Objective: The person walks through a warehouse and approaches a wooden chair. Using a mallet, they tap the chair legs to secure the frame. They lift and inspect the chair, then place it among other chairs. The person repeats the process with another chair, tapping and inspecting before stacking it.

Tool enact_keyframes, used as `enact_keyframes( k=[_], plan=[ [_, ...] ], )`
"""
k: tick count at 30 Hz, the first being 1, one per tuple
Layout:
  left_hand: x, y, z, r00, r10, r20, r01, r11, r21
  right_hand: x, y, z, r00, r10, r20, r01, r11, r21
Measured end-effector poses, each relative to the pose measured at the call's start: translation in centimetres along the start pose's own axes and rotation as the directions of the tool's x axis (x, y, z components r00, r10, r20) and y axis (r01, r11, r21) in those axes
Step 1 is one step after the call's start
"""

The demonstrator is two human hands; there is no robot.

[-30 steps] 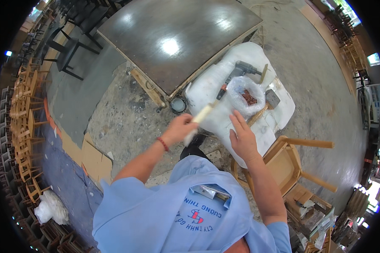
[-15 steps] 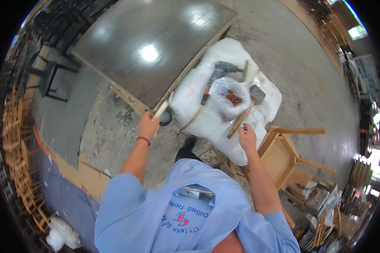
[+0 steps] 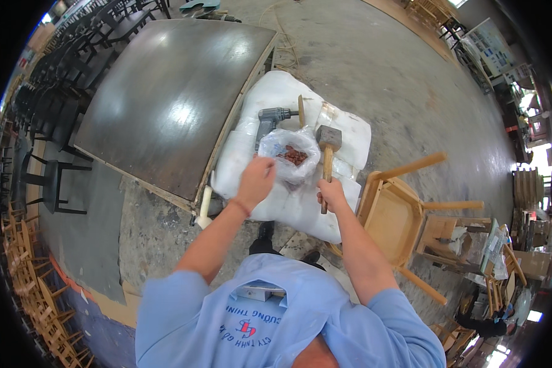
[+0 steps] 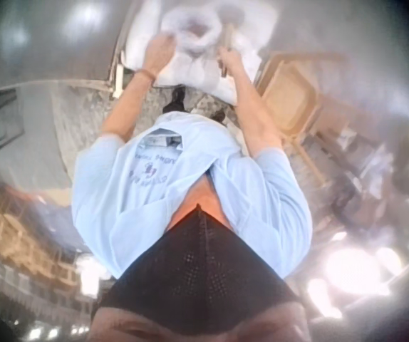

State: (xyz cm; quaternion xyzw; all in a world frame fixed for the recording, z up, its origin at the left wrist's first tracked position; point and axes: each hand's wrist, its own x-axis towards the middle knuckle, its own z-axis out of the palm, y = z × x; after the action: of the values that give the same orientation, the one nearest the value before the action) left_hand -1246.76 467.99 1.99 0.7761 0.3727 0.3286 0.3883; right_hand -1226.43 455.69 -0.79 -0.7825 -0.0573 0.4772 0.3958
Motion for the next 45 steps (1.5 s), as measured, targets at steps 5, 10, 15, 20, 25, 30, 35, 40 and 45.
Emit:
enact_keyframes(
  k=[5,10,15,20,25,30,35,40,45],
  plan=[
    [6.9,0.0,7.2,0.869,-0.161,0.469,-0.086,0.883,0.461,-1.4,0.4,-3.1,0.999,-0.03,0.013,0.029,0.995,0.096],
    [7.1,0.0,9.0,0.745,-0.264,0.612,-0.171,0.811,0.559,-5.5,2.0,-5.4,0.998,-0.063,0.002,0.062,0.98,0.187],
    [7.3,-1.9,7.8,0.74,-0.023,0.672,-0.33,0.858,0.393,-9.8,4.0,-7.3,0.996,-0.087,-0.032,0.091,0.976,0.198],
    [10.8,-0.4,7.3,0.686,-0.001,0.728,-0.341,0.883,0.323,-12.8,6.1,-8.6,0.993,-0.101,-0.063,0.107,0.99,0.092],
    [11.5,0.4,7.5,0.715,-0.04,0.698,-0.336,0.856,0.393,-14.6,7.9,-9.4,0.993,-0.106,-0.042,0.111,0.987,0.116],
    [11.2,-1.0,6.0,0.71,0.184,0.68,-0.436,0.873,0.22,-18.0,6.5,-9.6,0.995,-0.094,-0.044,0.1,0.981,0.169],
    [11.3,-0.8,5.4,0.359,-0.556,0.75,0.918,0.356,-0.175,-22.2,4.5,-10.0,0.994,-0.109,0.001,0.105,0.951,0.291],
    [10.8,-0.1,5.6,0.666,-0.495,0.558,0.552,0.83,0.078,-25.9,3.2,-10.8,0.976,-0.215,0.029,0.188,0.903,0.385],
    [9.6,0.6,6.8,0.882,-0.177,0.438,-0.101,0.835,0.541,-28.9,2.7,-12.5,0.947,-0.319,0.023,0.273,0.844,0.461]
  ],
)
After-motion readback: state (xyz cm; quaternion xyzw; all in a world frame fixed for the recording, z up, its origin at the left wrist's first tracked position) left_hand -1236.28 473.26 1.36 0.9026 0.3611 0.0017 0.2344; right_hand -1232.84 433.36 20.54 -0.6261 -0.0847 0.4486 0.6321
